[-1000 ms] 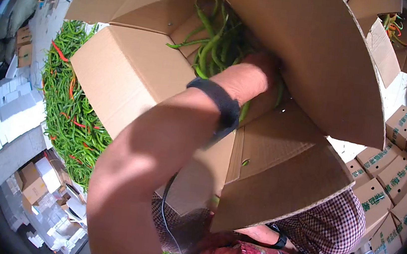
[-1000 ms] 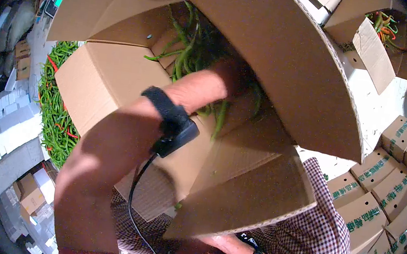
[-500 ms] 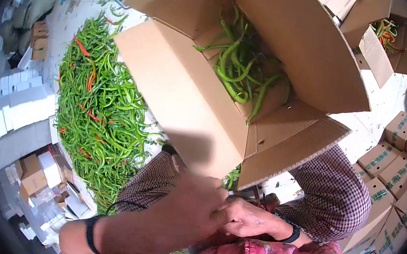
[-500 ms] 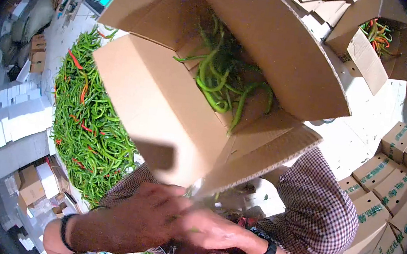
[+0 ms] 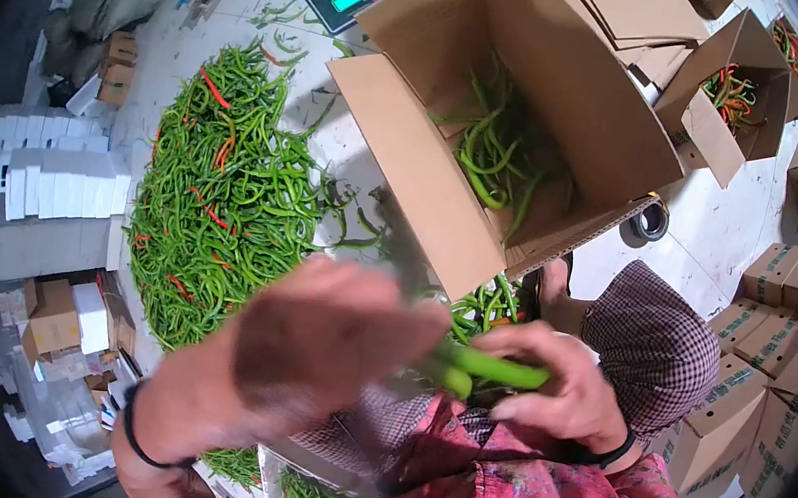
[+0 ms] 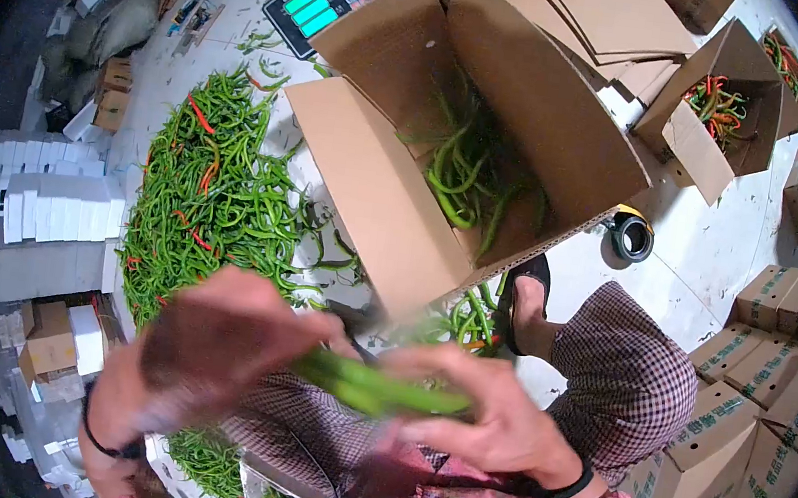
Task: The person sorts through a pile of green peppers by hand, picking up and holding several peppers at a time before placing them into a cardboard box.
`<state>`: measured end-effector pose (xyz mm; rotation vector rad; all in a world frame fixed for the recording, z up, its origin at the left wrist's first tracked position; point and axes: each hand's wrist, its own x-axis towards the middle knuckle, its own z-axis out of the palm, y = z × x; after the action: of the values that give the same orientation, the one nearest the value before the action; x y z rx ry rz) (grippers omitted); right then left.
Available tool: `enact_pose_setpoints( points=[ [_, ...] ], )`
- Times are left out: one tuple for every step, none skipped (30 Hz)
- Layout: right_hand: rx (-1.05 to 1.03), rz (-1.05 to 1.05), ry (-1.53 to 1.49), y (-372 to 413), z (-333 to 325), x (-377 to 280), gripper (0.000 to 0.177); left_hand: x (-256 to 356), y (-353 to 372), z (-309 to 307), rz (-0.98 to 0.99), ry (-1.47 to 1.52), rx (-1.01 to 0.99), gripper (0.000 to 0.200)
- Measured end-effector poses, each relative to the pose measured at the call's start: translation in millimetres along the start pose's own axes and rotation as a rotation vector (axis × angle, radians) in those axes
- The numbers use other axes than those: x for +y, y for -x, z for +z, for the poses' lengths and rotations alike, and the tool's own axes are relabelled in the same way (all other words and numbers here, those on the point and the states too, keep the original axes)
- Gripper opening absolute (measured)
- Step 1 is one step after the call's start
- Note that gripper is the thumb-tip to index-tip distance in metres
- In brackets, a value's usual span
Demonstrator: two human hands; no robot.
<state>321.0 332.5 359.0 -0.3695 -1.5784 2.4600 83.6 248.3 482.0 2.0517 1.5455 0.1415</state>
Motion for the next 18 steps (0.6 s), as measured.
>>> enact_pose_setpoints(
  points=[
    [0.065,-0.005,-0.029,2.7,-3.6,-5.4,0.059,-2.7,-1.7,-13.0,-0.071,0.093,0.025,0.035],
    [0.181,-0.03,0.01,7.9,-10.3,-7.4,0.059,-6.8,-2.9,-18.9,-0.067,0.089,0.028,0.035],
    [0.3,-0.054,0.049,10.9,-13.7,-8.6,0.058,-12.1,-3.4,-24.0,-0.035,0.07,0.148,0.034],
    [0.552,-0.081,-0.173,10.4,-3.7,-19.2,0.055,-18.1,-4.4,-29.4,-0.002,0.055,0.266,0.034],
    [0.604,-0.176,-0.15,12.5,-6.4,-35.8,0.047,-24.2,-7.1,-37.9,0.004,0.056,0.27,0.034],
    [0.635,-0.163,-0.098,17.9,-12.7,-48.8,0.043,-30.9,-11.5,-48.8,0.011,0.095,0.292,0.033],
    [0.667,-0.151,-0.042,24.5,-20.8,-60.7,0.04,-38.0,-18.0,-57.5,0.022,0.135,0.316,0.032],
    [0.629,-0.117,-0.007,29.1,-30.9,-72.9,0.036,-46.3,-26.8,-61.2,0.032,0.138,0.329,0.032],
    [0.588,-0.081,0.027,30.3,-36.7,-83.4,0.032,-56.3,-36.2,-61.6,-0.062,0.182,0.277,0.032],
    [0.605,-0.044,-0.065,28.4,-36.8,-89.8,0.028,-68.0,-46.7,-59.9,-0.16,0.226,0.22,0.032],
    [0.603,-0.041,-0.06,27.3,-38.0,-98.0,0.028,-83.2,-60.2,-53.8,-0.142,0.252,0.181,0.031],
    [0.526,0.043,0.052,27.4,-40.9,-107.4,0.028,-99.0,-75.3,-44.6,-0.124,0.275,0.136,0.03],
    [0.447,0.127,0.162,26.6,-45.2,-117.6,0.027,-111.3,-89.7,-37.0,-0.147,0.21,0.097,0.03],
    [0.37,0.177,0.201,22.6,-55.2,-128.9,0.029,-122.2,-103.8,-28.1,-0.167,0.148,0.058,0.029],
    [0.279,0.171,0.345,12.4,-67.0,-138.7,0.031,-132.0,-116.1,-19.5,-0.16,0.157,0.052,0.029],
    [0.235,0.188,0.515,-3.3,-80.3,-143.6,0.029,-140.5,-128.0,-11.2,-0.154,0.18,0.038,0.029],
    [0.186,0.205,0.689,-20.4,-94.7,-148.8,0.027,-149.9,-140.3,-2.4,-0.146,0.203,0.026,0.029],
    [0.136,0.19,0.877,-36.7,-118.4,-138.4,0.026,-163.4,-153.5,10.1,-0.139,0.213,0.03,0.029]
  ],
)
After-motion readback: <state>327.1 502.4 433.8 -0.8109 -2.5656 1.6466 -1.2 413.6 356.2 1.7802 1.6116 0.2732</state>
